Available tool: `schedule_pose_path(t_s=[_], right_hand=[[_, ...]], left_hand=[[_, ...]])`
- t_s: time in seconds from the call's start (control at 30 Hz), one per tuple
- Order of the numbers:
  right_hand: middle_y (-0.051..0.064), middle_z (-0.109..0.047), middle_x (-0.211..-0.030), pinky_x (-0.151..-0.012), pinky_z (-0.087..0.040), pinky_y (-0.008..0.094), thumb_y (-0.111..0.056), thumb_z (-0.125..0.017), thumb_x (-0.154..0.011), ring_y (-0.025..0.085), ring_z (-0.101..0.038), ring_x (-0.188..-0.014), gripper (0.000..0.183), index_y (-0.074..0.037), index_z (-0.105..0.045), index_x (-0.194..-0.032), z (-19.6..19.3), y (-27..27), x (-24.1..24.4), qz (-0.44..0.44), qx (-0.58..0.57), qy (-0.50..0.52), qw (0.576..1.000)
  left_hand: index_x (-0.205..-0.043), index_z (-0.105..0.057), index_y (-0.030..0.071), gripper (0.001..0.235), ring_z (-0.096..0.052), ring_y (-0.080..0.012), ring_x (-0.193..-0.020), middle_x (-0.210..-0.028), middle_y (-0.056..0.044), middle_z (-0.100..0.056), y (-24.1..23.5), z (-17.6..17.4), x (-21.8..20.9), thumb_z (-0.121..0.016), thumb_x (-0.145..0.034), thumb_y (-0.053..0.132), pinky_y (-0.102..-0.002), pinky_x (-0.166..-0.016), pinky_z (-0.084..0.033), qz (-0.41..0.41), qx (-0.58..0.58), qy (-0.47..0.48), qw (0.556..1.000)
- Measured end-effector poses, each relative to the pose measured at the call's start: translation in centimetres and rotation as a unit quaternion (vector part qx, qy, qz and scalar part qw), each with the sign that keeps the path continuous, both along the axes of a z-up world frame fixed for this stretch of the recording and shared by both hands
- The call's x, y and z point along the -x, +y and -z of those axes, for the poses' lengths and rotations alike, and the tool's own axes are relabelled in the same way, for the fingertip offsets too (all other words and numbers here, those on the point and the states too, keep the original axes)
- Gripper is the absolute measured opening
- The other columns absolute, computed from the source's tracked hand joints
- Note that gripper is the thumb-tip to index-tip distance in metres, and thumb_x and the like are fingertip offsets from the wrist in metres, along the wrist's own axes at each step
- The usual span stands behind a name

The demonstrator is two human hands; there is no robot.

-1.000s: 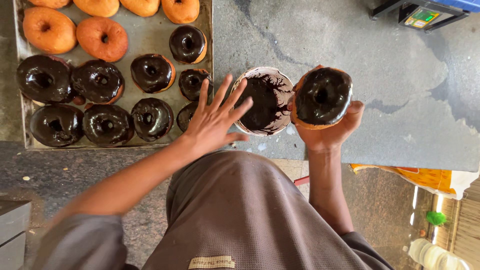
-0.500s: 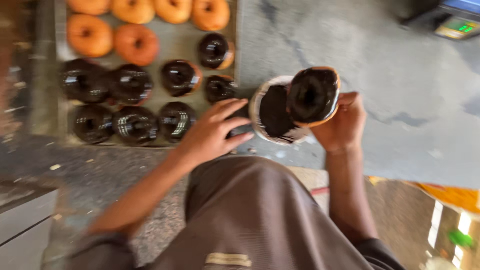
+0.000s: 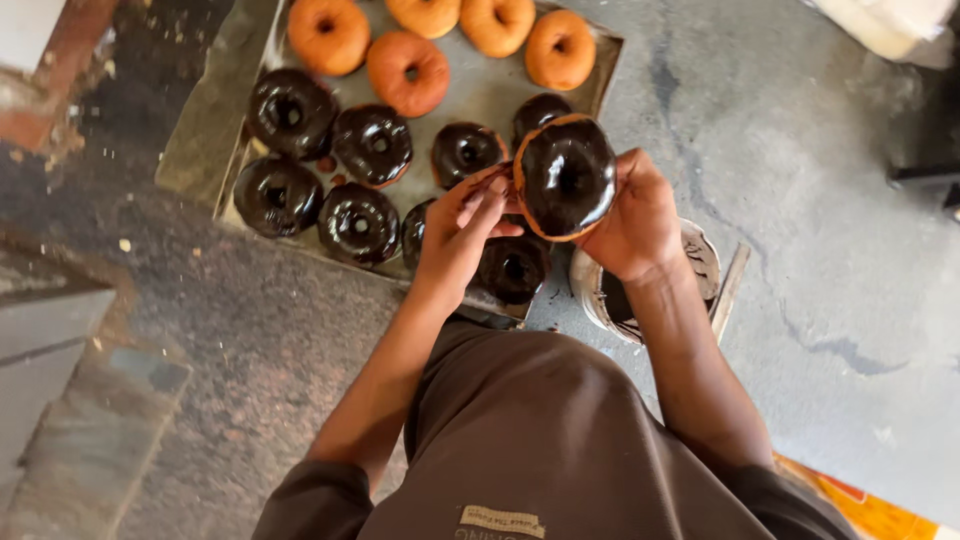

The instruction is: The person picks up plain donuts from a metal tray, dips the top into a container of dark glaze, and places the glazed donuts back on the tray. The person repeats this process for multiple donuts.

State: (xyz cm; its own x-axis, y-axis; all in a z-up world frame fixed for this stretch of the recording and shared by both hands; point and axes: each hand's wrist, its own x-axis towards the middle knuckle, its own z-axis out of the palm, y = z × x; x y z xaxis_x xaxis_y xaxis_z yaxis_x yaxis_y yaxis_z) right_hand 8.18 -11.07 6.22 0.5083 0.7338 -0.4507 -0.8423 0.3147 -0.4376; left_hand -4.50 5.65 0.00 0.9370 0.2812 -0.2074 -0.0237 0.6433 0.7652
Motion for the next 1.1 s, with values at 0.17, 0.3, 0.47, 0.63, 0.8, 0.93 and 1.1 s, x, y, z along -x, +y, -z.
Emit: schedule_pose_path(t_s=[0.17, 0.3, 0.47, 0.63, 0.8, 0.93, 1.1], right_hand=[[0.025, -0.068, -0.129, -0.114, -0.045, 0.061, -0.027, -0.042, -0.094, 0.040, -0.065, -0.121, 0.051, 0.008, -0.064, -0.123, -1.2, 0.8, 2.6, -0.023, 0.016, 0.042, 0.999], [0.027, -0.065, -0.135, -0.123, -0.041, 0.060, -0.027, -0.042, -0.102, 0.042, -0.061, -0.127, 0.051, 0.012, -0.061, -0.130, -2.4, 0.2, 4.1, -0.037, 0.002, 0.039, 0.999], [0.023, -0.068, -0.131, -0.120, -0.039, 0.054, -0.025, -0.041, -0.095, 0.035, -0.062, -0.125, 0.050, 0.009, -0.063, -0.125, -3.5, -1.9, 5.6, 0.036, 0.037, 0.060, 0.997], [0.020, -0.070, -0.130, -0.121, -0.041, 0.048, -0.023, -0.044, -0.103, 0.031, -0.063, -0.126, 0.044, 0.008, -0.065, -0.125, -3.3, -4.4, 7.2, 0.077, -0.012, 0.051, 0.996], [0.019, -0.070, -0.133, -0.123, -0.043, 0.048, -0.022, -0.048, -0.107, 0.031, -0.064, -0.128, 0.039, 0.006, -0.065, -0.127, -4.0, -6.8, 9.0, 0.105, -0.098, 0.028, 0.989], [0.017, -0.070, -0.133, -0.117, -0.043, 0.048, -0.026, -0.051, -0.098, 0.030, -0.064, -0.125, 0.046, 0.003, -0.066, -0.130, -5.5, -8.7, 10.5, 0.160, -0.059, 0.018, 0.985], [0.016, -0.071, -0.131, -0.111, -0.045, 0.049, -0.029, -0.053, -0.094, 0.029, -0.065, -0.121, 0.048, 0.001, -0.067, -0.129, -6.2, -11.1, 11.7, 0.185, -0.037, 0.018, 0.982]], left_hand=[[-0.130, -0.066, -0.005, 0.036, -0.072, -0.0163, -0.094, -0.111, -0.009, -0.074, -0.3, 1.4, 0.4, -0.063, -0.108, 0.024, -0.037, -0.081, -0.065, 0.043, 0.066, -0.040, 0.996], [-0.133, -0.065, -0.006, 0.043, -0.072, -0.0166, -0.093, -0.108, -0.009, -0.075, -0.9, 1.4, 0.8, -0.056, -0.111, 0.029, -0.036, -0.081, -0.062, 0.112, 0.123, -0.032, 0.986], [-0.126, -0.060, -0.006, 0.033, -0.072, -0.0186, -0.111, -0.121, -0.008, -0.069, -0.6, 1.8, 1.0, -0.057, -0.110, 0.022, -0.046, -0.090, -0.065, 0.169, 0.193, -0.078, 0.963], [-0.133, -0.060, -0.007, 0.037, -0.071, -0.0233, -0.109, -0.123, -0.013, -0.069, -0.7, 1.5, 0.9, -0.058, -0.108, 0.020, -0.047, -0.086, -0.065, 0.242, 0.193, -0.091, 0.947], [-0.136, -0.056, -0.008, 0.039, -0.071, -0.0266, -0.113, -0.125, -0.014, -0.069, -2.0, 0.3, 0.1, -0.058, -0.110, 0.022, -0.048, -0.086, -0.065, 0.297, 0.196, -0.111, 0.928], [-0.139, -0.057, -0.008, 0.044, -0.071, -0.0249, -0.112, -0.126, -0.014, -0.069, -4.0, -0.8, -0.9, -0.052, -0.111, 0.026, -0.047, -0.086, -0.066, 0.340, 0.212, -0.104, 0.910], [-0.135, -0.058, -0.008, 0.040, -0.072, -0.0237, -0.110, -0.126, -0.015, -0.069, -5.8, -1.6, -1.6, -0.051, -0.113, 0.024, -0.046, -0.086, -0.065, 0.375, 0.196, -0.086, 0.902]])
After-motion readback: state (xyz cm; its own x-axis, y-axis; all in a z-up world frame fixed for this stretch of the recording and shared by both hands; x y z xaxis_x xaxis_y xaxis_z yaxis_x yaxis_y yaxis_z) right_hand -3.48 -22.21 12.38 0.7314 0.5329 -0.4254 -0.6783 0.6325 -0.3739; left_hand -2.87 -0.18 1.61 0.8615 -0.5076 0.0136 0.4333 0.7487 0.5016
